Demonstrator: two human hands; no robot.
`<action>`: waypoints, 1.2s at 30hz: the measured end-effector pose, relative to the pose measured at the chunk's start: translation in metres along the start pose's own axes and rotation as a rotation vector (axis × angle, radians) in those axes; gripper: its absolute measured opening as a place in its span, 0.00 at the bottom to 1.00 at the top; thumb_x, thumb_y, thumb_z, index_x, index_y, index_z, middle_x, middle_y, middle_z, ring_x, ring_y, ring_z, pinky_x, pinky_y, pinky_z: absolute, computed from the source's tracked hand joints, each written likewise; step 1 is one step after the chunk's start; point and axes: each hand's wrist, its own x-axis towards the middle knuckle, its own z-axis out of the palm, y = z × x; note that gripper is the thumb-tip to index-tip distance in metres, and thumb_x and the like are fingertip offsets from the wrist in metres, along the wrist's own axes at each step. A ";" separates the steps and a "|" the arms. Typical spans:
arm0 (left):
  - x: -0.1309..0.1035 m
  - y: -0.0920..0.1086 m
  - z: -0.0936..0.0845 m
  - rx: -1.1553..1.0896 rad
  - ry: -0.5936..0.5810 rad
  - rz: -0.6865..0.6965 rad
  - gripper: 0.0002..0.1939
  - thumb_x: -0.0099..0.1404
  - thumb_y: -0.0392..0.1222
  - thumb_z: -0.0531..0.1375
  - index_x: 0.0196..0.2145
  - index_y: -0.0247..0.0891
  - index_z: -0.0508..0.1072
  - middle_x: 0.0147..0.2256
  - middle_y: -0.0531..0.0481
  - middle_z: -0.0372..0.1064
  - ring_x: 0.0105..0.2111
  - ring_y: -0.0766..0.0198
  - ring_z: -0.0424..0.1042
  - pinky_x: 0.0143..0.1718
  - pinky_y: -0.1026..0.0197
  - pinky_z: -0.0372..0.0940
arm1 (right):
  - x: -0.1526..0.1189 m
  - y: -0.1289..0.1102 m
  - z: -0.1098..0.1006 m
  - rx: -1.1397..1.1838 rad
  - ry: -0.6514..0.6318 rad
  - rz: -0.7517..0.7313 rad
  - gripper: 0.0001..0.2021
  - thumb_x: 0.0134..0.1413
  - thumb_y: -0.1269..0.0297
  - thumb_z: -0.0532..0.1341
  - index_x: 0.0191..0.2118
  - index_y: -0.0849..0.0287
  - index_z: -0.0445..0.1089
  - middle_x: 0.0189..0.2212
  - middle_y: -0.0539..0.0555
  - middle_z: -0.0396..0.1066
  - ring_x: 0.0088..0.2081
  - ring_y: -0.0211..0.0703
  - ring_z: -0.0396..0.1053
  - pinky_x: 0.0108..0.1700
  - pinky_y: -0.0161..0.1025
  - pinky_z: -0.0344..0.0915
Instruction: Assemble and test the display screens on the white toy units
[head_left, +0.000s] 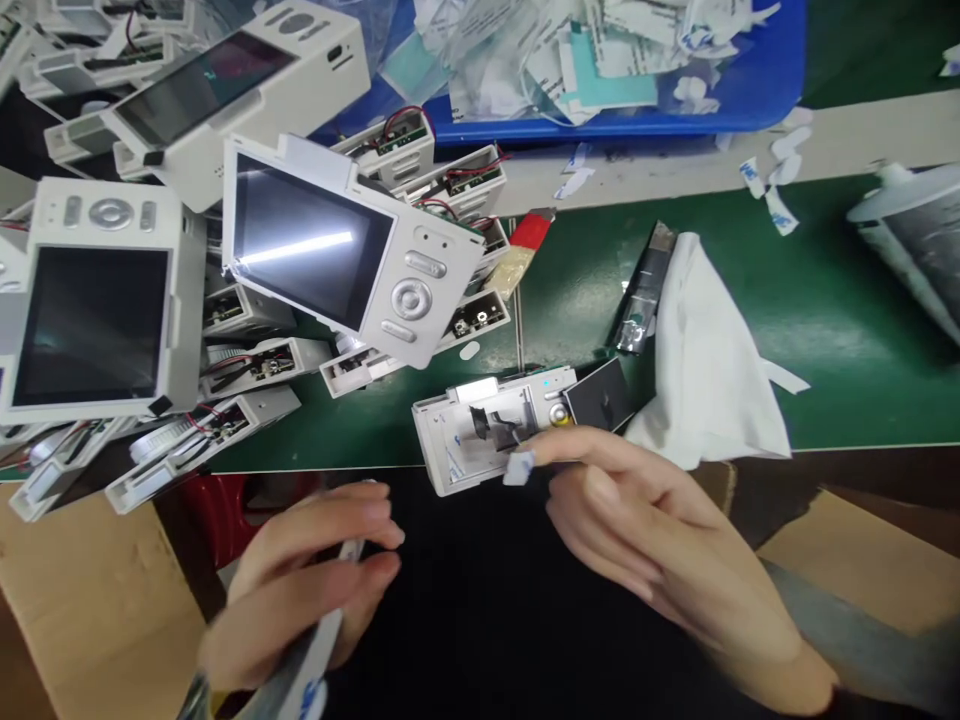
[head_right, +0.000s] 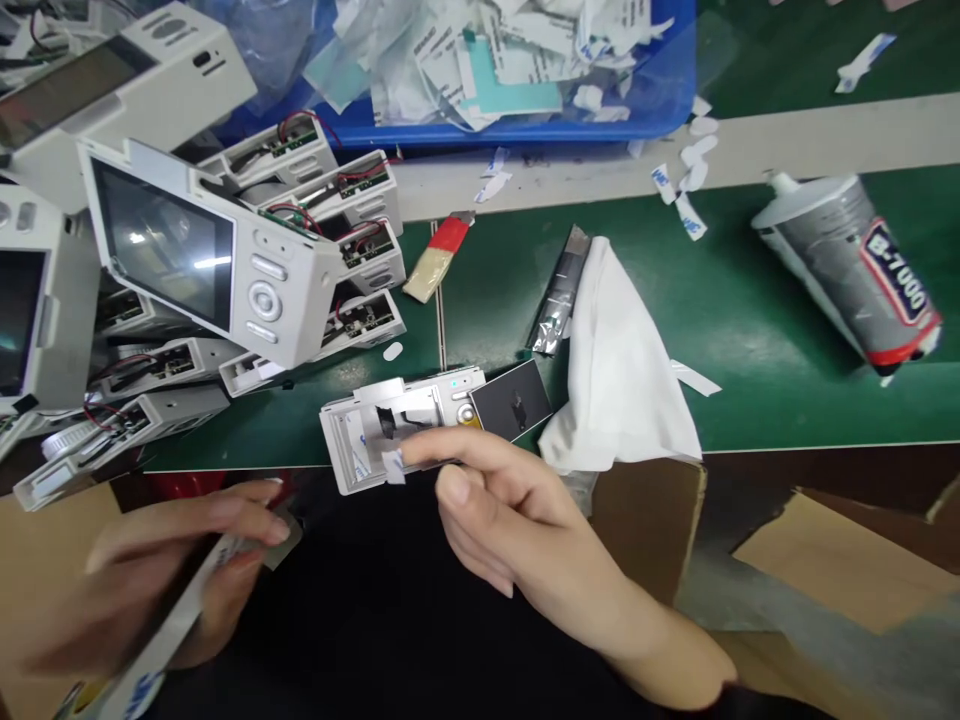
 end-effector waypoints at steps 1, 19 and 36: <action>0.007 -0.002 0.010 0.010 0.001 0.062 0.23 0.67 0.36 0.70 0.57 0.50 0.73 0.50 0.52 0.80 0.37 0.63 0.82 0.38 0.60 0.83 | 0.002 -0.001 0.001 0.055 -0.016 0.067 0.12 0.77 0.53 0.56 0.54 0.52 0.72 0.16 0.36 0.44 0.13 0.29 0.38 0.15 0.28 0.40; 0.045 -0.013 0.052 0.363 -0.092 0.279 0.15 0.75 0.47 0.65 0.50 0.33 0.72 0.55 0.29 0.79 0.45 0.55 0.86 0.38 0.62 0.81 | 0.010 0.001 0.000 -0.065 0.013 0.313 0.22 0.74 0.45 0.58 0.58 0.59 0.65 0.12 0.35 0.52 0.13 0.29 0.44 0.18 0.31 0.41; 0.042 -0.018 0.055 0.380 -0.129 0.282 0.09 0.78 0.41 0.61 0.53 0.44 0.77 0.59 0.38 0.73 0.30 0.70 0.78 0.27 0.66 0.73 | 0.000 0.016 0.002 -0.671 0.115 -0.066 0.17 0.78 0.66 0.51 0.65 0.57 0.66 0.17 0.37 0.56 0.15 0.30 0.59 0.18 0.29 0.56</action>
